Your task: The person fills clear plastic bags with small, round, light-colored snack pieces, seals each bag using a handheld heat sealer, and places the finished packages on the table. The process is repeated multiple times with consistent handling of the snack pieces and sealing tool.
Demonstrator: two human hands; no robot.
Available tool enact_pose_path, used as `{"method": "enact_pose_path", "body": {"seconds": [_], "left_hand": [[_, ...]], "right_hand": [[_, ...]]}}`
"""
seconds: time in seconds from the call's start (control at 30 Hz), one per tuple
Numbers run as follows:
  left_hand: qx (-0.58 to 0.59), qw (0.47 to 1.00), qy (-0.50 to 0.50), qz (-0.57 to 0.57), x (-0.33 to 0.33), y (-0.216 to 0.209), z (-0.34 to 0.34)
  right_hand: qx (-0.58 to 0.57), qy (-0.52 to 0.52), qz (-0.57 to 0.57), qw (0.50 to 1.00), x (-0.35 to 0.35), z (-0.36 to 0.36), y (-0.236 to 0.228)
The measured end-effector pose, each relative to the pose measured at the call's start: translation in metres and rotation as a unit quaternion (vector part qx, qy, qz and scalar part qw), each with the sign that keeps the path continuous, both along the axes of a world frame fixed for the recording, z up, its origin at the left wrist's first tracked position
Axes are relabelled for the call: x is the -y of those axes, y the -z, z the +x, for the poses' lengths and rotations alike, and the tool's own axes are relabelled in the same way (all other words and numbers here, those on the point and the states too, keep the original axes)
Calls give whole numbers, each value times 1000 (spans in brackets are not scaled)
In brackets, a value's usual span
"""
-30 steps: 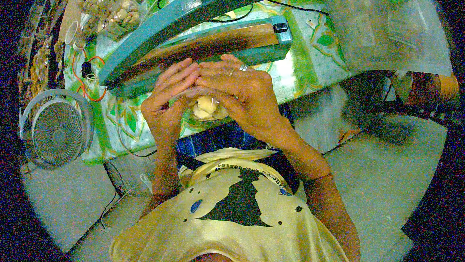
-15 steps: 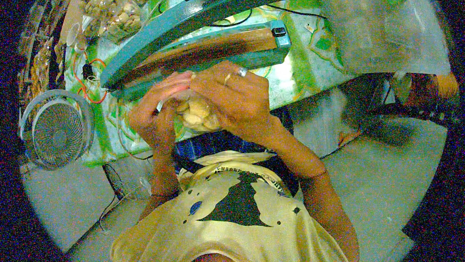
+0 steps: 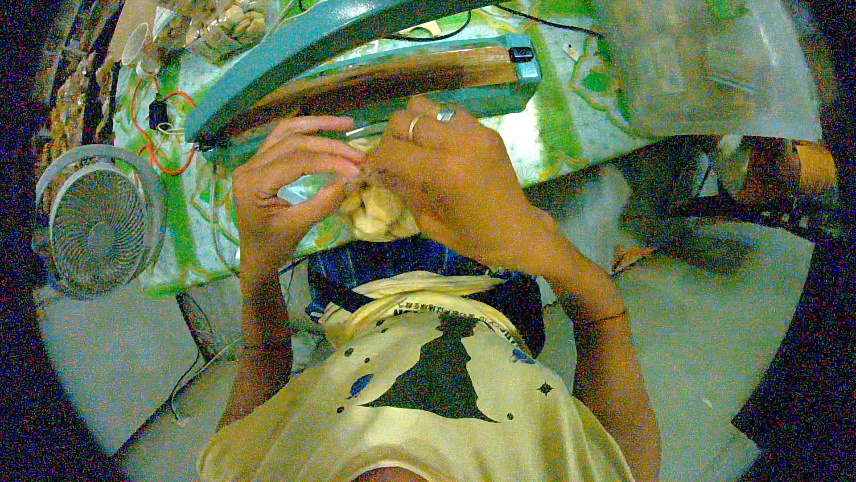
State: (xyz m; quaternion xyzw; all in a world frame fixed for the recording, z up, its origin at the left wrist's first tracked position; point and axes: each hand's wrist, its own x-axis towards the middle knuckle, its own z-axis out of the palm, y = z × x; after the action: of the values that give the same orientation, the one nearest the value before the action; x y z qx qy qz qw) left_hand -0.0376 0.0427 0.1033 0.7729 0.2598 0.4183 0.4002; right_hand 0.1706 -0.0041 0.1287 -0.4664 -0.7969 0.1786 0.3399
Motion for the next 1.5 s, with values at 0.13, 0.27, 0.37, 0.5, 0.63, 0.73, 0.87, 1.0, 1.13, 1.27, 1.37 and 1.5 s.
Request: {"method": "enact_pose_path", "body": {"seconds": [0.13, 0.27, 0.37, 0.5, 0.63, 0.73, 0.87, 1.0, 1.13, 1.27, 1.37, 1.5], "left_hand": [[155, 976, 120, -91, -11, 38, -1], [249, 849, 244, -397, 4, 97, 13], [297, 692, 344, -561, 36, 116, 22], [375, 532, 373, -661, 68, 105, 37], [431, 495, 308, -689, 68, 91, 54], [513, 423, 261, -699, 61, 88, 59], [509, 420, 177, -730, 60, 85, 55], [500, 414, 107, -753, 60, 79, 52], [510, 410, 90, -751, 57, 71, 54], [493, 449, 42, -744, 56, 65, 57], [502, 443, 37, -742, 57, 61, 59], [484, 473, 21, -736, 57, 56, 60]], "right_hand": [[19, -54, 43, 997, 9, -2, -15], [-2, -93, -24, 995, 11, 3, -38], [-26, -74, -89, 993, -12, 10, -34], [-67, -81, -224, 969, -54, 22, -6], [-82, -43, -332, 939, -84, 28, 20], [-51, -7, -278, 959, -101, 35, 36], [6, 6, -298, 955, -118, 47, 63], [-30, -92, -285, 953, -122, 61, 88], [29, -89, -250, 964, -122, 73, 110], [34, -107, -181, 977, -126, 80, 133], [-1, -112, -163, 980, -134, 78, 144], [218, -34, 83, 972, -139, 75, 141]]}}
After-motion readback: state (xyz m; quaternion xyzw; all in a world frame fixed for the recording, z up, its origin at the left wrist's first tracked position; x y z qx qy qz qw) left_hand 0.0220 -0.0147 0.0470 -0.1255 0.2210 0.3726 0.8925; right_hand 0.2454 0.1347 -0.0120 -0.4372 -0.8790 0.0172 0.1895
